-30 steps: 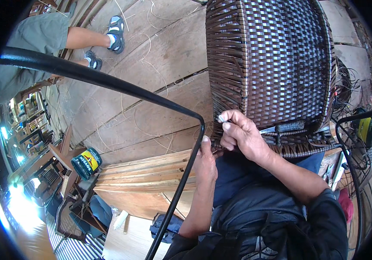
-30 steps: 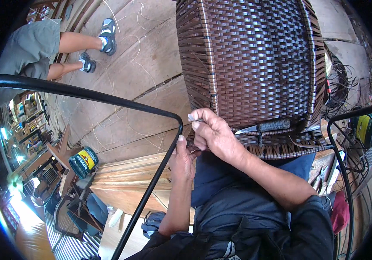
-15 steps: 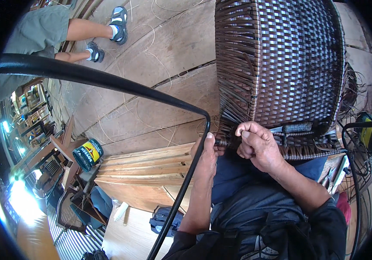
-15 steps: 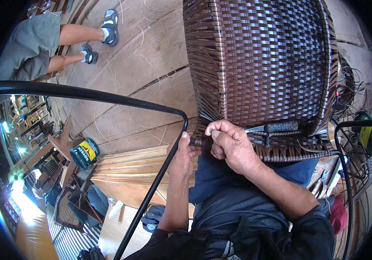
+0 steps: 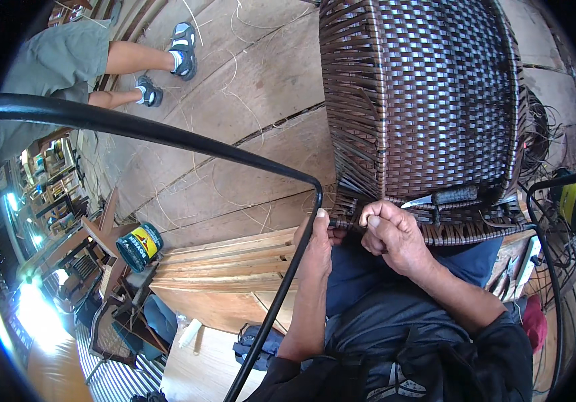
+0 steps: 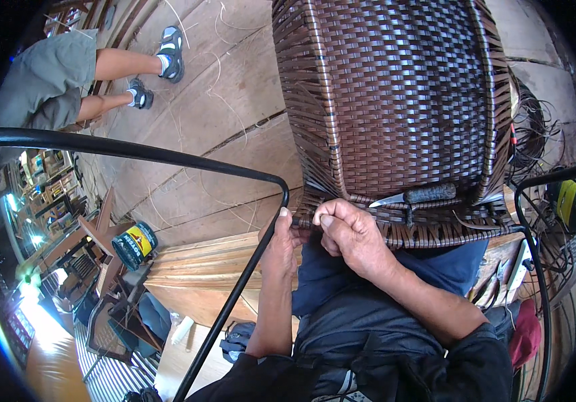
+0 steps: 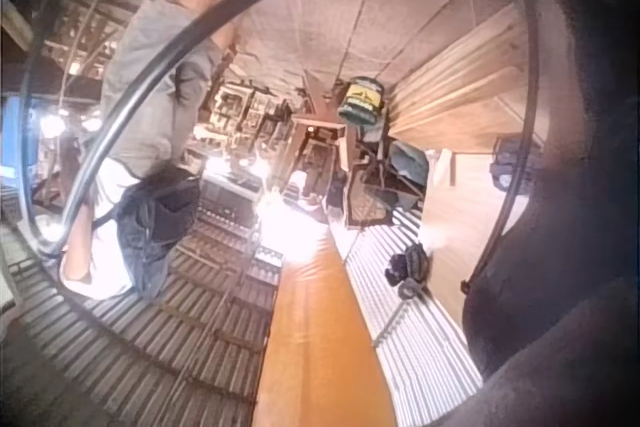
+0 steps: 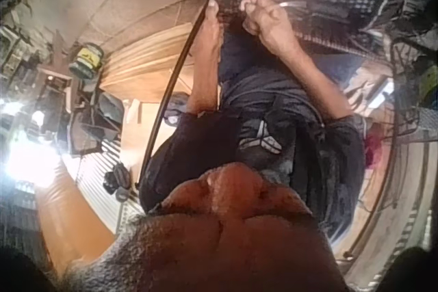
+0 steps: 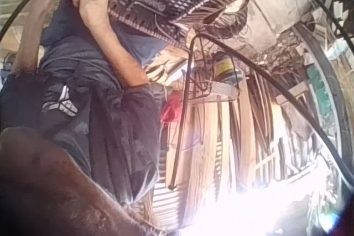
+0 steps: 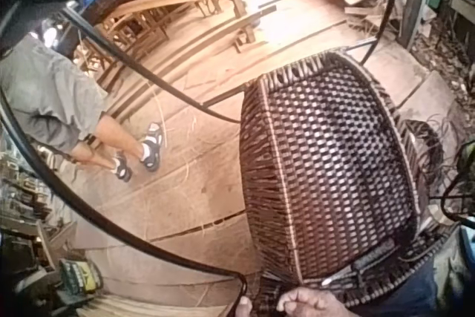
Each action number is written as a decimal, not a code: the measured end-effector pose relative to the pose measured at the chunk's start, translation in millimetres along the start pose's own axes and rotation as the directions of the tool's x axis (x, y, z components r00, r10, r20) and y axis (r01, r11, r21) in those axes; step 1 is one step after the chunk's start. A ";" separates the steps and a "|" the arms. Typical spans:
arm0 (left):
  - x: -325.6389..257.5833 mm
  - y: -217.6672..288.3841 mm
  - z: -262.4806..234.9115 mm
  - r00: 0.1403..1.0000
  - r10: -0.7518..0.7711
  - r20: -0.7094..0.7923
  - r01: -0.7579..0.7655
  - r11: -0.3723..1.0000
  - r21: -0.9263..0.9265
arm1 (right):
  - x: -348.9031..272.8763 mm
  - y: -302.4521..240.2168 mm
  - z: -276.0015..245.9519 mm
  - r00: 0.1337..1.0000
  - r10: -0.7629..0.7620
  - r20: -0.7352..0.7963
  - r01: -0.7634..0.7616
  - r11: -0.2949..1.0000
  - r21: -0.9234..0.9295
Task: The recorder is weaving and securing rattan material onto a chair frame using a soldering iron to melt and bond the ends.
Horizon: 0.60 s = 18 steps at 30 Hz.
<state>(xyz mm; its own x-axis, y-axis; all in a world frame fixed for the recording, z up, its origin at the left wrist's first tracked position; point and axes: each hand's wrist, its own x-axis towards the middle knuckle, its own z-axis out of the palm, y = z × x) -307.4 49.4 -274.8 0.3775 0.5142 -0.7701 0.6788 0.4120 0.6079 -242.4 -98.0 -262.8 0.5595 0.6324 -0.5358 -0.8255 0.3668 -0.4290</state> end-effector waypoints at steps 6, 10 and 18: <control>0.9 -14.9 16.2 0.999 -0.049 -0.004 0.049 0.999 0.002 | -24.5 -11.0 -8.0 0.998 -0.067 0.008 0.068 0.976 -0.207; 1.2 -18.7 6.3 0.999 0.022 0.043 -0.021 1.000 -0.009 | -23.1 -1.8 -6.4 0.963 -0.234 0.135 0.260 0.937 -0.234; 12.3 -22.1 13.2 0.996 0.070 0.052 -0.066 0.995 -0.072 | -40.1 -10.5 -27.8 0.928 -0.342 0.150 0.365 0.742 -0.562</control>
<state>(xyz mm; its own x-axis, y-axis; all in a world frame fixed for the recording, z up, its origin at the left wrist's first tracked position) -309.4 36.7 -300.2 0.4561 0.5024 -0.7346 0.6052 0.4301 0.6699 -254.1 -146.2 -257.0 0.7900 0.5638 -0.2408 -0.3666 0.1196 -0.9227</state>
